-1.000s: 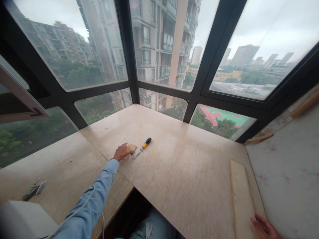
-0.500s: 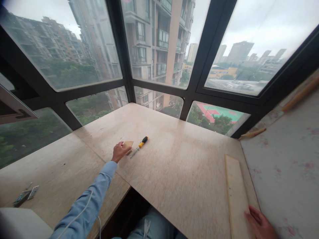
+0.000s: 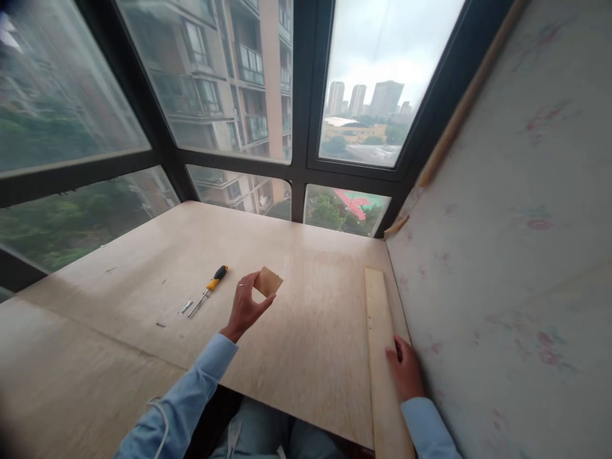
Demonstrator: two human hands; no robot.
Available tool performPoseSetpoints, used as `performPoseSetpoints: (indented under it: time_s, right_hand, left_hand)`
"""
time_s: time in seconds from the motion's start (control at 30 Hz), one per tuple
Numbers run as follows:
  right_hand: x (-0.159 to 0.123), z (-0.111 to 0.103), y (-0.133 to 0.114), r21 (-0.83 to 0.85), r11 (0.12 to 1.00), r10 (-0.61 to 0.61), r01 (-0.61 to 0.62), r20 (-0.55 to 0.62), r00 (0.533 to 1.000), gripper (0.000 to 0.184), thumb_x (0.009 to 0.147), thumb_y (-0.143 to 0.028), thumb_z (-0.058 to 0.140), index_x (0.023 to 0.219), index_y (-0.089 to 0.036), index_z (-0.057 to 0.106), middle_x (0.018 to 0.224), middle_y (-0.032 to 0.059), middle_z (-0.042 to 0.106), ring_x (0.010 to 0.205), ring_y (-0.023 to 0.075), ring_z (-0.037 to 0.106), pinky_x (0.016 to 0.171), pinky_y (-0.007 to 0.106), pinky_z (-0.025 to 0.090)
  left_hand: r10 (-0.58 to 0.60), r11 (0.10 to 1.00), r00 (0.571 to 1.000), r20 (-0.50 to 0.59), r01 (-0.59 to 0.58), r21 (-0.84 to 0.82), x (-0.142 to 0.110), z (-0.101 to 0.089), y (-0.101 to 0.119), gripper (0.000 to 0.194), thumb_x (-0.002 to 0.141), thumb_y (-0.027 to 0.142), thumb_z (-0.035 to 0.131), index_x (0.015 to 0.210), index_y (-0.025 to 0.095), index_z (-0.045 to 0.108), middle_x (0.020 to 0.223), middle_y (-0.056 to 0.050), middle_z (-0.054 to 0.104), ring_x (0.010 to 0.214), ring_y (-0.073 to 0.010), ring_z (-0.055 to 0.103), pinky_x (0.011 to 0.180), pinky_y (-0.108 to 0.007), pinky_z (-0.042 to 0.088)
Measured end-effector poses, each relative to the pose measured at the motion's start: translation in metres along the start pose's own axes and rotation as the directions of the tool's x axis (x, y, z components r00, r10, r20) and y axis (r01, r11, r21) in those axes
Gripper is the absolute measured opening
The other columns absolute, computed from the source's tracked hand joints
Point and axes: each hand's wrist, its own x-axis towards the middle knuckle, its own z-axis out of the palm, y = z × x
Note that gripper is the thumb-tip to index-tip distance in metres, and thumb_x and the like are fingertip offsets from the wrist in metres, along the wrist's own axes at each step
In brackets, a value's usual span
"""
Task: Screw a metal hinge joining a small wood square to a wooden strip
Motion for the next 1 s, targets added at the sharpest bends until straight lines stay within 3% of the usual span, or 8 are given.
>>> performPoseSetpoints:
  time_s: [0.1,0.23,0.37,0.47,0.63,1.0]
  right_hand:
    - [-0.001,0.005,0.003,-0.030,0.998,-0.054,0.053,-0.047,0.997,0.072,0.070,-0.058,0.048,0.120,-0.007,0.052,0.131,0.0273,0.057,0.124,0.0356,0.054,0.110,0.049,0.039]
    - [-0.002,0.009,0.004,-0.070,0.990,-0.128,0.123,-0.072,0.989,0.060,0.076,-0.048,0.046,0.121,-0.009,0.051,0.129,0.0251,0.059,0.123,0.0335,0.053,0.112,0.048,0.036]
    - [-0.004,0.012,0.007,-0.104,0.979,-0.184,0.173,-0.105,0.977,0.052,0.081,-0.042,0.046,0.121,-0.010,0.052,0.126,0.0241,0.060,0.121,0.0331,0.053,0.111,0.049,0.036]
    - [-0.005,0.015,0.010,-0.112,0.972,-0.221,0.207,-0.129,0.967,0.050,0.082,-0.042,0.047,0.120,-0.011,0.053,0.123,0.0228,0.061,0.118,0.0322,0.054,0.108,0.050,0.038]
    - [-0.004,0.021,0.018,-0.112,0.959,-0.277,0.260,-0.184,0.943,0.049,0.082,-0.044,0.048,0.118,-0.012,0.056,0.119,0.0213,0.063,0.112,0.0319,0.057,0.103,0.053,0.042]
    - [-0.009,0.023,0.017,-0.147,0.943,-0.325,0.299,-0.210,0.922,0.047,0.087,-0.042,0.048,0.121,-0.011,0.056,0.121,0.0224,0.063,0.114,0.0325,0.057,0.102,0.054,0.044]
  left_hand:
    - [0.046,0.996,0.998,0.043,-0.042,-0.084,-0.012,0.046,0.032,0.065,0.079,0.036,0.072,0.134,0.013,0.046,0.129,-0.018,0.056,0.123,-0.0305,0.051,0.107,-0.045,0.041]
    - [0.001,0.994,0.984,0.180,0.019,-0.112,-0.039,0.105,0.065,0.070,0.075,0.033,0.074,0.136,0.014,0.045,0.129,-0.018,0.057,0.122,-0.0331,0.052,0.106,-0.048,0.040]
    - [-0.044,0.997,0.915,0.402,0.065,-0.038,-0.068,0.141,0.091,0.074,0.073,0.033,0.075,0.137,0.009,0.046,0.128,-0.021,0.057,0.119,-0.0349,0.053,0.102,-0.047,0.042]
    - [-0.126,0.990,0.864,0.487,0.081,0.112,-0.078,0.150,0.110,0.073,0.076,0.035,0.071,0.138,0.005,0.045,0.128,-0.022,0.057,0.118,-0.0355,0.052,0.099,-0.047,0.042]
    - [-0.257,0.942,0.839,0.480,0.106,0.320,-0.070,0.152,0.131,0.076,0.081,0.041,0.069,0.143,0.006,0.043,0.131,-0.021,0.054,0.122,-0.0340,0.050,0.099,-0.042,0.042]
    - [-0.299,0.907,0.826,0.477,0.092,0.410,-0.057,0.167,0.143,0.073,0.082,0.059,0.067,0.135,0.009,0.054,0.135,-0.022,0.053,0.121,-0.0355,0.053,0.092,-0.045,0.048]
